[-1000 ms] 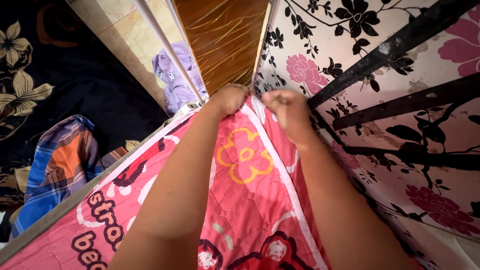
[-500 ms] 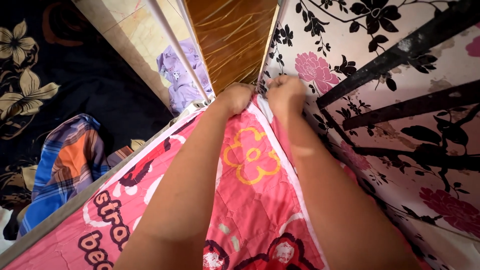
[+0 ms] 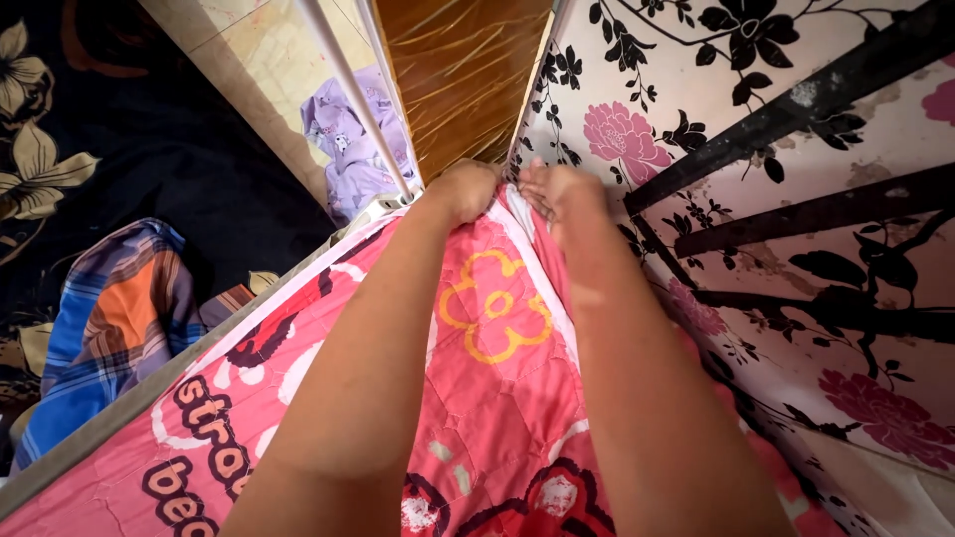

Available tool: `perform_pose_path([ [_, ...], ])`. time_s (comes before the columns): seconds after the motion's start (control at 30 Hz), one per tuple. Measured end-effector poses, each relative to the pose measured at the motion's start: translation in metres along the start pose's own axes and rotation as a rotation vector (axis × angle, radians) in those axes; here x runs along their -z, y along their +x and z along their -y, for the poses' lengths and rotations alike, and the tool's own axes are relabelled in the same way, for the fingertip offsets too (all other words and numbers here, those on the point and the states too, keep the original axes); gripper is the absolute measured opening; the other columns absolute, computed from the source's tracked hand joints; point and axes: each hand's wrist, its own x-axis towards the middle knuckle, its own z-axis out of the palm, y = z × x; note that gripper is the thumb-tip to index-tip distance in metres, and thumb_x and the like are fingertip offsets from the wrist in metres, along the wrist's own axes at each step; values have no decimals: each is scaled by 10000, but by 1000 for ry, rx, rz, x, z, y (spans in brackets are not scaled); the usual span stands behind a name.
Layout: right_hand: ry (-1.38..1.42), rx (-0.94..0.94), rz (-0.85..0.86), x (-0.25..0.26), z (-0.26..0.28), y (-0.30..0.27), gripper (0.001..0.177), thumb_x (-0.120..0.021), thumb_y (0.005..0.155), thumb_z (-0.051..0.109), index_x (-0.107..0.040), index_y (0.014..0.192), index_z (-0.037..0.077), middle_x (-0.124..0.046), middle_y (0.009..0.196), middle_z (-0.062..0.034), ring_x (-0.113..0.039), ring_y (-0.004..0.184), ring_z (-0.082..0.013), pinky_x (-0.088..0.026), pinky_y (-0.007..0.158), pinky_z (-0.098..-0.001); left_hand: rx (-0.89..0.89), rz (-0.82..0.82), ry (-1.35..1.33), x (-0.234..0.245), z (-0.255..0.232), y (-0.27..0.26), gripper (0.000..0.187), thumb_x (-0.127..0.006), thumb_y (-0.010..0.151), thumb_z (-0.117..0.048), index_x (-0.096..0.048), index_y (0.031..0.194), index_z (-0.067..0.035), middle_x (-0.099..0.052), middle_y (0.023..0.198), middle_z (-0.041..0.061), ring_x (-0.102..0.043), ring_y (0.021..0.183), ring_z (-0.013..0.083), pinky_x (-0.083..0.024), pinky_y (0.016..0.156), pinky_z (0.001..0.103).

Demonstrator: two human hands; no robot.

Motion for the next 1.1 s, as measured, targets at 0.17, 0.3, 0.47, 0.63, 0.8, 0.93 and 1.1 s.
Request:
perform_pose_path([
  [0.17, 194, 69, 146, 20, -6, -15, 249, -569, 1002, 160, -667, 1102, -47, -746, 1105, -173, -720, 970, -226, -599, 961, -323, -37, 2, 29, 3, -2, -3, 337, -394, 1004, -141, -664, 1149, -1, -651, 1241, 250, -642, 1124, 397, -496, 998, 432],
  [0.3, 225, 57, 318, 29, -1, -21, 320, -508, 1041, 201, -637, 1159, -67, -706, 1173, -177, -703, 1061, -235, -561, 1036, -323, -90, -26, 90, -6, 8, 6, 326, -411, 991, -134, -669, 1131, 7, -655, 1238, 251, -637, 1138, 398, -494, 1005, 427],
  [0.47, 344, 17, 328, 33, -7, -5, 244, -548, 1032, 118, -623, 1159, -76, -686, 1198, -191, -686, 1109, -271, -554, 1050, -346, -42, -22, 26, 4, -6, -6, 334, -408, 1007, -158, -675, 1127, 4, -652, 1252, 241, -628, 1159, 390, -485, 1017, 424],
  [0.63, 553, -41, 286, 37, -12, 9, 215, -555, 990, 16, -594, 1157, -114, -704, 1208, -238, -688, 1174, -346, -531, 1034, -384, 44, -5, -88, -3, 2, 3, 362, -386, 1035, -196, -683, 1141, -17, -645, 1280, 224, -619, 1184, 376, -466, 1045, 417],
  [0.8, 576, -91, 264, 35, -6, 9, 165, -568, 972, -14, -573, 1116, -94, -681, 1174, -233, -689, 1142, -367, -527, 1041, -438, -50, -15, 81, 5, -6, -5, 352, -421, 988, -184, -681, 1185, -50, -632, 1325, 206, -604, 1224, 369, -462, 1054, 425],
  [0.93, 551, -102, 227, 30, -3, 4, 140, -550, 955, -40, -578, 1079, -97, -689, 1133, -237, -703, 1115, -368, -524, 1046, -452, -34, -18, 27, 4, -5, -3, 357, -417, 994, -201, -679, 1197, -67, -629, 1326, 194, -599, 1224, 367, -457, 1049, 430],
  [1.1, 496, -61, 203, 25, -1, -5, 119, -528, 945, -53, -575, 1050, -82, -679, 1148, -256, -694, 1105, -356, -523, 1047, -457, -59, -36, 46, 0, -1, -2, 352, -419, 993, -189, -691, 1174, -58, -649, 1302, 201, -621, 1205, 366, -476, 1041, 425],
])
